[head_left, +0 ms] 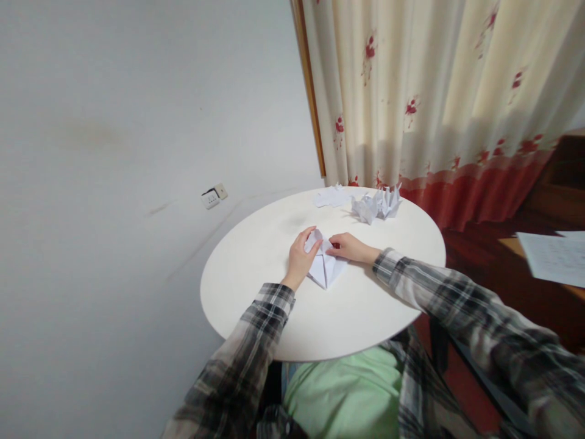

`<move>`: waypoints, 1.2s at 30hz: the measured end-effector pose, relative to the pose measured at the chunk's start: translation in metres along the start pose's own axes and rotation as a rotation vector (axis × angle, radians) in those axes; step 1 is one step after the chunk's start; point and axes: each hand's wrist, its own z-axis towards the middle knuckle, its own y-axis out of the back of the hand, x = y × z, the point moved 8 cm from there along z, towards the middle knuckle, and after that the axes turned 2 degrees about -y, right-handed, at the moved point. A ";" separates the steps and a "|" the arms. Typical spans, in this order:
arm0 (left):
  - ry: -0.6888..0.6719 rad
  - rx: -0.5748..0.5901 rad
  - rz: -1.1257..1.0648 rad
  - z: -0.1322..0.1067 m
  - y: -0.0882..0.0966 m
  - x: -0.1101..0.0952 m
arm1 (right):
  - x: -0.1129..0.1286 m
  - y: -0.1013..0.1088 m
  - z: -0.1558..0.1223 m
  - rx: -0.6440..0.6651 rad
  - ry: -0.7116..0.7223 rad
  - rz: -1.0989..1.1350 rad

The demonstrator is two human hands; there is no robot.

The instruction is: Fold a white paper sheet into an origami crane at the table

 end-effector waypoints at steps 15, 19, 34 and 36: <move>0.023 0.011 -0.016 -0.001 -0.001 0.001 | -0.001 0.000 -0.001 -0.006 0.016 0.021; 0.015 0.003 -0.020 -0.001 0.000 0.002 | -0.001 0.000 -0.001 0.007 0.002 0.023; 0.011 0.020 0.015 -0.002 -0.003 0.009 | 0.000 0.000 0.000 0.006 0.023 0.009; 0.011 0.024 0.020 -0.002 -0.004 0.010 | 0.000 0.000 0.000 0.007 0.022 0.009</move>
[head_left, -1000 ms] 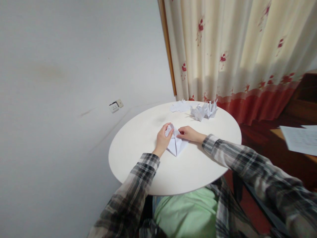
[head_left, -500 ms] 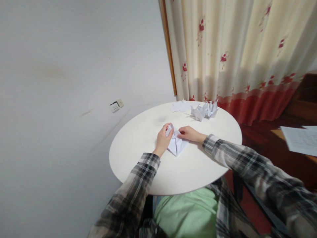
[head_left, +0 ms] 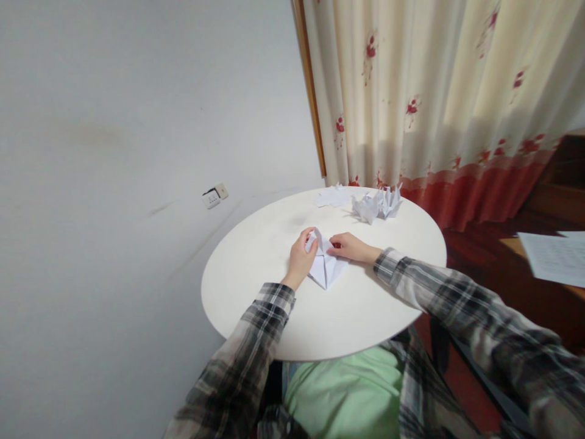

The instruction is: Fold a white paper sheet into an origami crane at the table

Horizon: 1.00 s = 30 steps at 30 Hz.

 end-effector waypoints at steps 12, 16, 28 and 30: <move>-0.001 0.012 -0.007 0.001 -0.001 -0.001 | 0.002 0.001 -0.001 -0.004 0.013 0.001; -0.031 0.032 0.009 0.001 -0.002 -0.004 | 0.001 -0.001 0.000 0.000 0.012 0.001; 0.006 0.047 0.019 0.001 -0.003 -0.002 | 0.003 0.001 0.000 0.007 0.001 0.018; 0.007 0.047 0.017 0.001 -0.003 -0.002 | 0.003 0.000 0.000 0.008 0.000 0.020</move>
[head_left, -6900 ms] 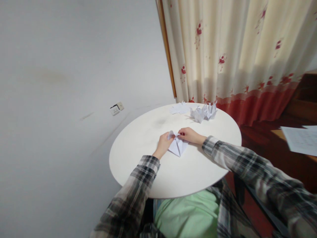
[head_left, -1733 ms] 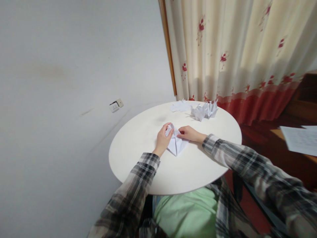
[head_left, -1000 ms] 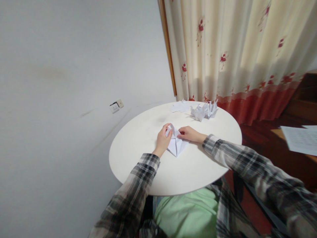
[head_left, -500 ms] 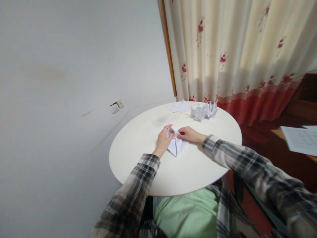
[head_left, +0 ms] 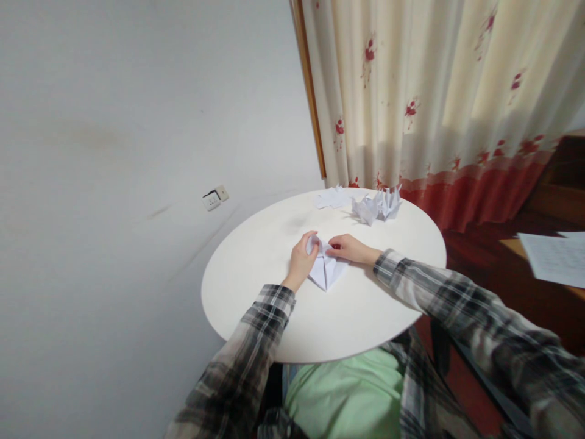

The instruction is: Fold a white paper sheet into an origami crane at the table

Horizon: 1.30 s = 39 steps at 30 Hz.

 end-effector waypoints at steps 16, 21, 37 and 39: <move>0.026 0.009 0.006 0.000 -0.001 0.003 | 0.000 0.000 0.000 0.003 -0.006 -0.010; 0.016 0.009 0.002 -0.001 -0.002 0.004 | 0.000 0.000 0.000 -0.001 -0.015 -0.005; 0.039 0.009 -0.006 -0.001 -0.002 0.004 | -0.001 0.000 0.000 -0.004 -0.020 0.007; 0.039 0.005 -0.007 -0.001 -0.001 0.004 | -0.001 0.000 0.000 0.000 -0.023 0.009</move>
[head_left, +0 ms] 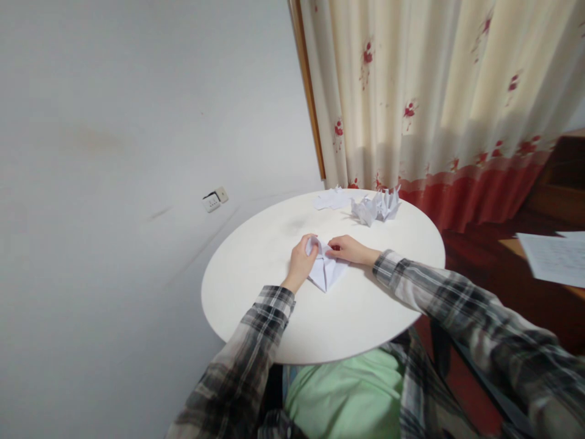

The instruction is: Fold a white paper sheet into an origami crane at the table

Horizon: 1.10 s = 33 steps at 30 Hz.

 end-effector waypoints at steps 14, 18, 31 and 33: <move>0.012 0.010 0.008 0.001 0.000 0.001 | 0.000 -0.001 0.001 0.008 0.016 -0.034; 0.006 0.009 0.002 0.001 0.000 0.000 | 0.000 -0.001 0.001 0.005 0.018 -0.024; 0.010 0.008 -0.012 0.001 0.000 -0.001 | 0.001 -0.001 0.000 -0.004 0.034 -0.035; 0.013 0.009 -0.010 0.001 0.000 -0.001 | 0.000 -0.001 0.000 -0.002 0.026 -0.033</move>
